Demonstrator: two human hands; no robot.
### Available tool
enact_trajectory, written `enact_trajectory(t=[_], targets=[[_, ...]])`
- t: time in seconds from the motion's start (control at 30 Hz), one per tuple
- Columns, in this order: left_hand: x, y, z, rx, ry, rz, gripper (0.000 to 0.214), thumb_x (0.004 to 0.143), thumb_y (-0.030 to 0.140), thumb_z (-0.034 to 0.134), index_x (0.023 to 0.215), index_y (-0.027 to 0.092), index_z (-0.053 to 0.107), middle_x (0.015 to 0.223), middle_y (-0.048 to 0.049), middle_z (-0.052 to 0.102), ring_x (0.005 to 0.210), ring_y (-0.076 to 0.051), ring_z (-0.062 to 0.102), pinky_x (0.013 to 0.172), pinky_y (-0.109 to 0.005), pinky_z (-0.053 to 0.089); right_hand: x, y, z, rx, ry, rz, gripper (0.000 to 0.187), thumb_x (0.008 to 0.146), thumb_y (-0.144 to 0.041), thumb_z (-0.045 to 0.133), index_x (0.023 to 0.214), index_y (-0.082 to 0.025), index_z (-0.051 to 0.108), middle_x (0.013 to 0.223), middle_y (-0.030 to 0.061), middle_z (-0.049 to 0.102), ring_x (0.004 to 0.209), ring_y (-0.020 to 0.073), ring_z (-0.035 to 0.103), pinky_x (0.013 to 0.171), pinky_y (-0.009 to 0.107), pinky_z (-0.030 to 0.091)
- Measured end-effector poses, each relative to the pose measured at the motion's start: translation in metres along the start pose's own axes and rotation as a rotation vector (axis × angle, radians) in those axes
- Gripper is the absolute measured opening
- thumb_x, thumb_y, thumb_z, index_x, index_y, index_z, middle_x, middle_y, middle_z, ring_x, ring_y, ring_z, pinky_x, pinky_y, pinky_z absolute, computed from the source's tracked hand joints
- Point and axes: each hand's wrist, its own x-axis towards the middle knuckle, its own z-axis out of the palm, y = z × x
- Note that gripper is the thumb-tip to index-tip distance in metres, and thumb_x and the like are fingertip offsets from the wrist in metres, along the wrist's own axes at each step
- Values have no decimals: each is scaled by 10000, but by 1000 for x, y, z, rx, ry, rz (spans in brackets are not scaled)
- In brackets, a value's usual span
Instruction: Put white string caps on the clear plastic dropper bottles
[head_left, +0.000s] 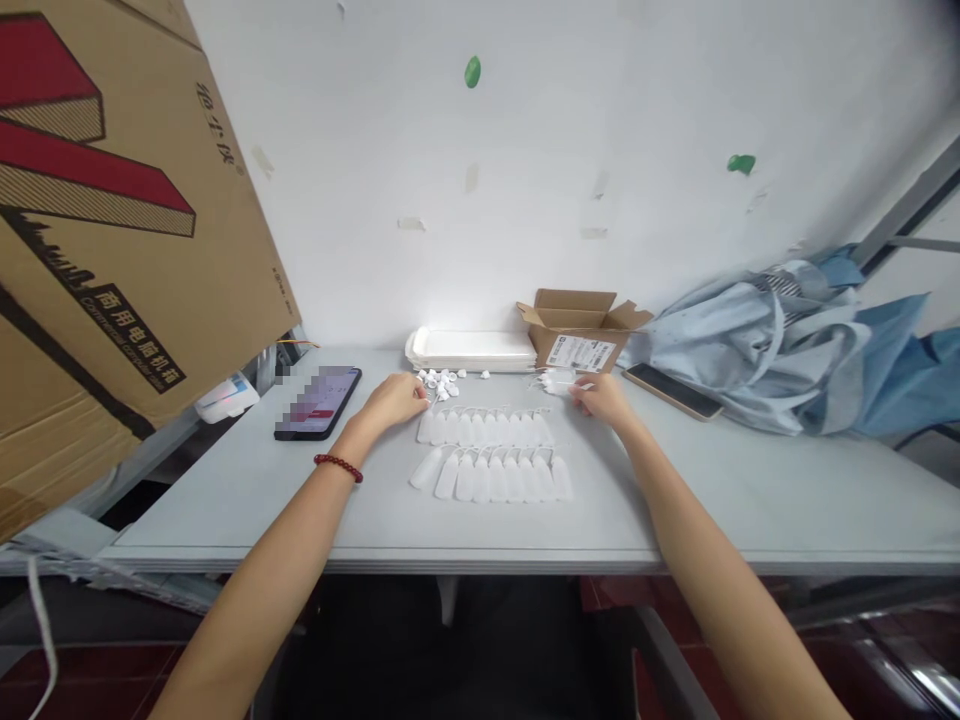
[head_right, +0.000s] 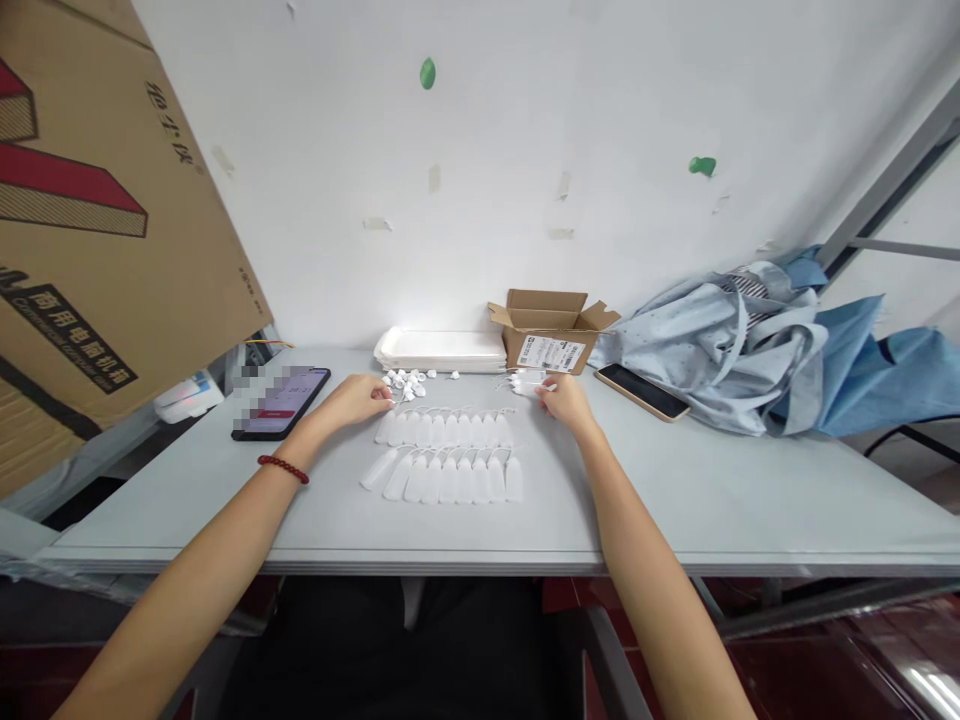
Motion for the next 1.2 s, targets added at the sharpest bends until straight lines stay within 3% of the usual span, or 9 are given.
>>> enact_trajectory(t=[0.23,0.4,0.53,0.6,0.67,0.8,0.97,1.1,1.2], targets=[[-2,2,-1,7,-16,-9,167,649,219,574,747,162,697,761,-74,691,721,-206,603,621,-249,394,-3,-1,2,-59,78,-38,187,751,-228,584,883,-106,637,600,55,665,437,127,538,534,252,424],[-4,5,-3,17,6,-47,114,625,197,561,668,175,665,705,-72,679,662,-208,597,583,-255,383,-22,-28,-10,-89,92,-150,157,743,-245,534,655,-146,618,575,54,651,507,144,550,592,256,405],[-5,7,-3,22,60,-79,136,644,222,556,700,174,670,736,-86,683,703,-227,605,604,-270,389,-44,-54,-11,-78,-147,-295,181,695,-245,533,535,-172,576,485,-1,596,464,116,493,499,222,359],[-4,8,-2,26,82,-89,163,661,248,551,732,173,677,773,-96,688,746,-240,613,615,-276,392,-51,-60,-8,-133,-327,-354,159,671,-217,524,522,-173,562,474,-10,571,459,112,467,459,221,324],[-2,8,-1,19,115,-105,191,673,274,553,767,172,684,804,-100,695,780,-247,620,631,-278,401,-52,-60,-3,-187,-409,-378,143,646,-194,529,505,-173,544,478,-14,549,473,111,451,449,223,301],[-2,15,-2,-74,221,-122,223,690,299,566,790,150,698,806,-102,706,803,-246,634,685,-286,429,-48,-53,5,-268,-370,-342,186,627,-217,567,461,-178,493,472,-8,501,476,110,426,454,238,268],[-6,34,0,-487,254,-109,238,674,303,639,808,111,686,790,-100,704,756,-207,644,674,-277,463,-46,-50,5,-357,-273,-267,318,628,-269,618,393,-188,420,441,29,485,483,139,469,473,261,252],[-12,52,4,-839,85,-93,254,671,320,680,811,109,666,758,-91,698,664,-167,627,549,-246,451,-48,-57,7,-319,-163,-301,274,739,-360,565,542,-177,508,542,38,564,545,153,534,504,252,313],[-17,63,6,-973,-73,-15,252,672,326,709,807,116,668,796,-98,703,677,-154,623,532,-231,440,-54,-67,16,-71,-47,-365,296,835,-438,483,741,-165,552,658,26,608,554,135,583,544,240,396]])
